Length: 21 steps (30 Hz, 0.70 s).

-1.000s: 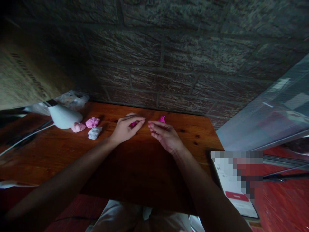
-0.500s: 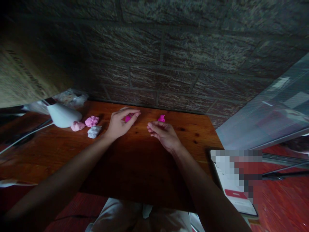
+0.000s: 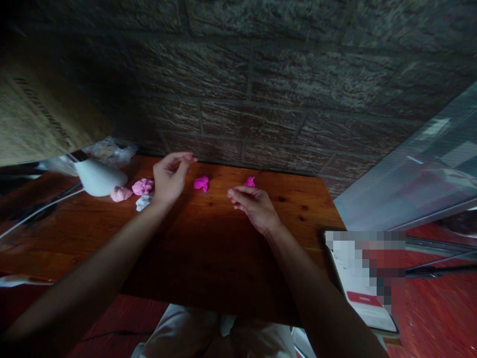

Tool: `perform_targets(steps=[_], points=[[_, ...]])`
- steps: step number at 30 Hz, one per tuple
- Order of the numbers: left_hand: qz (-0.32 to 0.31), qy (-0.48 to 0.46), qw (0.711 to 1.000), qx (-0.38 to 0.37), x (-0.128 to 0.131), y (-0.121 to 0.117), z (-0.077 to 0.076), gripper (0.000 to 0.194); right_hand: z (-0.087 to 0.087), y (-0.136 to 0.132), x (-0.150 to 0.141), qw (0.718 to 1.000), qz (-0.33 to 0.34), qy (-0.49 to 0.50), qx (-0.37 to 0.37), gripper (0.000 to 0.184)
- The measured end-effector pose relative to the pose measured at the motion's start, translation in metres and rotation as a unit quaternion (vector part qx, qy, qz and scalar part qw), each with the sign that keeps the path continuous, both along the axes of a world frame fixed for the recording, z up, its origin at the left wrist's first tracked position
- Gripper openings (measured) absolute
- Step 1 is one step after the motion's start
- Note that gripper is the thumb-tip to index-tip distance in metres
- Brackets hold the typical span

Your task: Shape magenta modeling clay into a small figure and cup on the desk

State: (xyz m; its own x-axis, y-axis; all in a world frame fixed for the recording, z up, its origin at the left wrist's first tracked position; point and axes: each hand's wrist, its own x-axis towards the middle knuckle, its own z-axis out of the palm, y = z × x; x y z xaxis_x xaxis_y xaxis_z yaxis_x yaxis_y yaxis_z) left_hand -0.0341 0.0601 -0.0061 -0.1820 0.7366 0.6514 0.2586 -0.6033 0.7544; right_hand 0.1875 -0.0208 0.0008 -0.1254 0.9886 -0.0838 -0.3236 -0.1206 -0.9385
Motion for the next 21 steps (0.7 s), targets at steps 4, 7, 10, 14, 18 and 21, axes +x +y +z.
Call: perform_targets(steps=[4, 7, 10, 14, 18, 21], points=[[-0.026, 0.014, 1.0, -0.01, 0.01, -0.01, -0.001, 0.021, -0.004, 0.001, 0.0, 0.999, 0.01, -0.041, 0.024, 0.035], [-0.073, 0.053, 0.996, -0.024, 0.02, -0.019, -0.003, 0.022, -0.007, 0.001, -0.001, 0.997, 0.019, -0.063, 0.03, 0.034], [-0.103, 0.081, 0.991, -0.013, 0.027, -0.027, -0.004, 0.019, -0.008, 0.002, 0.0, 0.997, 0.018, -0.069, 0.025, 0.034], [-0.105, 0.098, 0.99, 0.006, 0.03, -0.031, -0.004, 0.016, -0.01, 0.003, 0.003, 0.997, 0.02, -0.074, 0.026, 0.032], [-0.106, 0.103, 0.989, 0.008, 0.029, -0.03, -0.004, 0.017, -0.01, 0.002, 0.004, 0.996, 0.022, -0.079, 0.028, 0.034], [-0.103, 0.105, 0.989, 0.008, 0.029, -0.031, -0.003, 0.017, -0.008, 0.001, 0.003, 0.996, 0.016, -0.09, 0.018, 0.035]])
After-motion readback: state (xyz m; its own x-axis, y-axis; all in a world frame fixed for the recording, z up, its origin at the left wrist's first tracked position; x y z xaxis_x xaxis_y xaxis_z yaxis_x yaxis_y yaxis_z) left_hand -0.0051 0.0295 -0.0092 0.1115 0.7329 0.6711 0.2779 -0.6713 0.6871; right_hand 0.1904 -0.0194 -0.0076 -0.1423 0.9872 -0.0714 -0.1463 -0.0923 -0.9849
